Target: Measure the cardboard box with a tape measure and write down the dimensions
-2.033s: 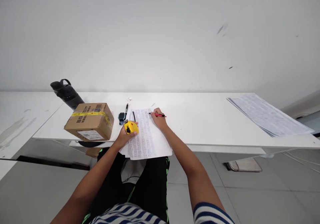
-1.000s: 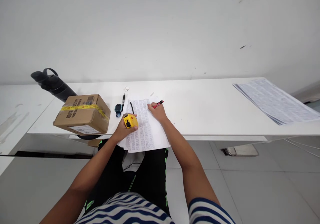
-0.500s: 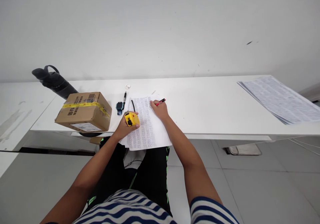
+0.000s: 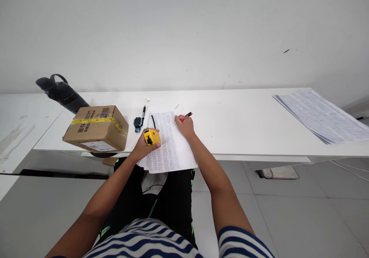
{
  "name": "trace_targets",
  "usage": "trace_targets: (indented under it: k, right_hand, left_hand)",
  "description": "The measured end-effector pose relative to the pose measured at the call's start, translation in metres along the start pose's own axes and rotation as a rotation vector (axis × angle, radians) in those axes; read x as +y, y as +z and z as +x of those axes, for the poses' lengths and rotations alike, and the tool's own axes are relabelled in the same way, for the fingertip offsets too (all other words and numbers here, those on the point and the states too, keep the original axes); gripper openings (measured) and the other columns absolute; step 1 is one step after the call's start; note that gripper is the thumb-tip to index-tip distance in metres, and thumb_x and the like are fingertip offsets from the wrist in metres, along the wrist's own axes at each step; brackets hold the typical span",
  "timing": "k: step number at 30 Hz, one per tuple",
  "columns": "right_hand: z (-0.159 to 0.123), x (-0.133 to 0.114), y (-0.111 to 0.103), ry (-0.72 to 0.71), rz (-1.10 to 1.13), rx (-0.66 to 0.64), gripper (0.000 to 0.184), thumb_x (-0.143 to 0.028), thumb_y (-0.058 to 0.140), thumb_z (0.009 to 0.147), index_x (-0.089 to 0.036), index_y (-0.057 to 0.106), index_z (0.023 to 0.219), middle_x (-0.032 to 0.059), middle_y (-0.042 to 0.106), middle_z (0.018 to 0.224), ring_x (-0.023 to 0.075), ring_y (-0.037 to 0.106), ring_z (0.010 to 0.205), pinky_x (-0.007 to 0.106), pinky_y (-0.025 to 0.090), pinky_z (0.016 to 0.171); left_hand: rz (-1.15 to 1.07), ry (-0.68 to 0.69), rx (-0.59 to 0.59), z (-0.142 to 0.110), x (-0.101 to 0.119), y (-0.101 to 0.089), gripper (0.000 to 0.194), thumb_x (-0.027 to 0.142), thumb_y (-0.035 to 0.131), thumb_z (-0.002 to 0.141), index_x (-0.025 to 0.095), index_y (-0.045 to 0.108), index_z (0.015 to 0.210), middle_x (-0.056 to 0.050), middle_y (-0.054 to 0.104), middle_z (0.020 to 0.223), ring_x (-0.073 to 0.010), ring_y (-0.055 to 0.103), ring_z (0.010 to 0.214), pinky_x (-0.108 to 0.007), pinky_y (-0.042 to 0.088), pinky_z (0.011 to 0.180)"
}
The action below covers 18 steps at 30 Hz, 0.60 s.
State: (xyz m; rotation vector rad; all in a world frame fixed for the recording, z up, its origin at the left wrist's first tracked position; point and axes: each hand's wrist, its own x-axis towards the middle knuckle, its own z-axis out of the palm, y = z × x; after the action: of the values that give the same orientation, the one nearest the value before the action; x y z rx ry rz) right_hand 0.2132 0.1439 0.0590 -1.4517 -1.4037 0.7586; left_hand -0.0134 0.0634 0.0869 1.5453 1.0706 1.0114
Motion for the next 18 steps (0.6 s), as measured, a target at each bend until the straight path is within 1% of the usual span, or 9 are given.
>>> trace_targets:
  k: [4,8,13,18]
  right_hand:
    - [-0.0003,-0.0013,-0.0006,0.002,0.01,-0.02,0.04,-0.045,0.055,0.082,-0.024,0.039,0.053,-0.0047,0.036,0.052,0.0131,0.036,0.057,0.03,0.032,0.058]
    - [-0.0012,-0.0024,-0.0005,0.013,0.005,0.009,0.04,-0.044,0.054,0.082,-0.024,0.036,0.053,-0.0047,0.034,0.052,0.0131,0.034,0.057,0.03,0.031,0.057]
    - [-0.0013,-0.0028,-0.0007,0.023,-0.017,0.046,0.039,-0.046,0.051,0.083,-0.025,0.037,0.054,-0.0032,0.039,0.051,0.0148,0.039,0.06,0.03,0.034,0.059]
    - [-0.0001,-0.0016,-0.002,0.017,-0.034,0.028,0.037,-0.045,0.053,0.082,-0.024,0.04,0.054,-0.0039,0.04,0.051,0.014,0.039,0.059,0.029,0.034,0.058]
  left_hand:
    - [-0.014,0.002,-0.005,-0.0002,0.0005,-0.0002,0.059,0.041,0.083,0.069,0.019,0.056,0.116,-0.01,0.058,0.122,-0.0185,0.058,0.095,-0.032,0.049,0.081]
    - [-0.018,0.003,-0.002,-0.0003,0.0005,-0.0003,0.059,0.042,0.084,0.069,0.019,0.056,0.116,-0.01,0.059,0.121,-0.0187,0.058,0.095,-0.032,0.049,0.082]
    - [-0.019,-0.003,-0.004,-0.0003,-0.0012,-0.0004,0.061,0.043,0.084,0.069,0.019,0.056,0.117,-0.008,0.059,0.114,-0.019,0.059,0.093,-0.032,0.05,0.079]
    - [-0.009,0.006,-0.008,0.0006,-0.0019,-0.0023,0.061,0.044,0.083,0.07,0.019,0.056,0.117,-0.009,0.06,0.117,-0.0196,0.06,0.095,-0.033,0.052,0.08]
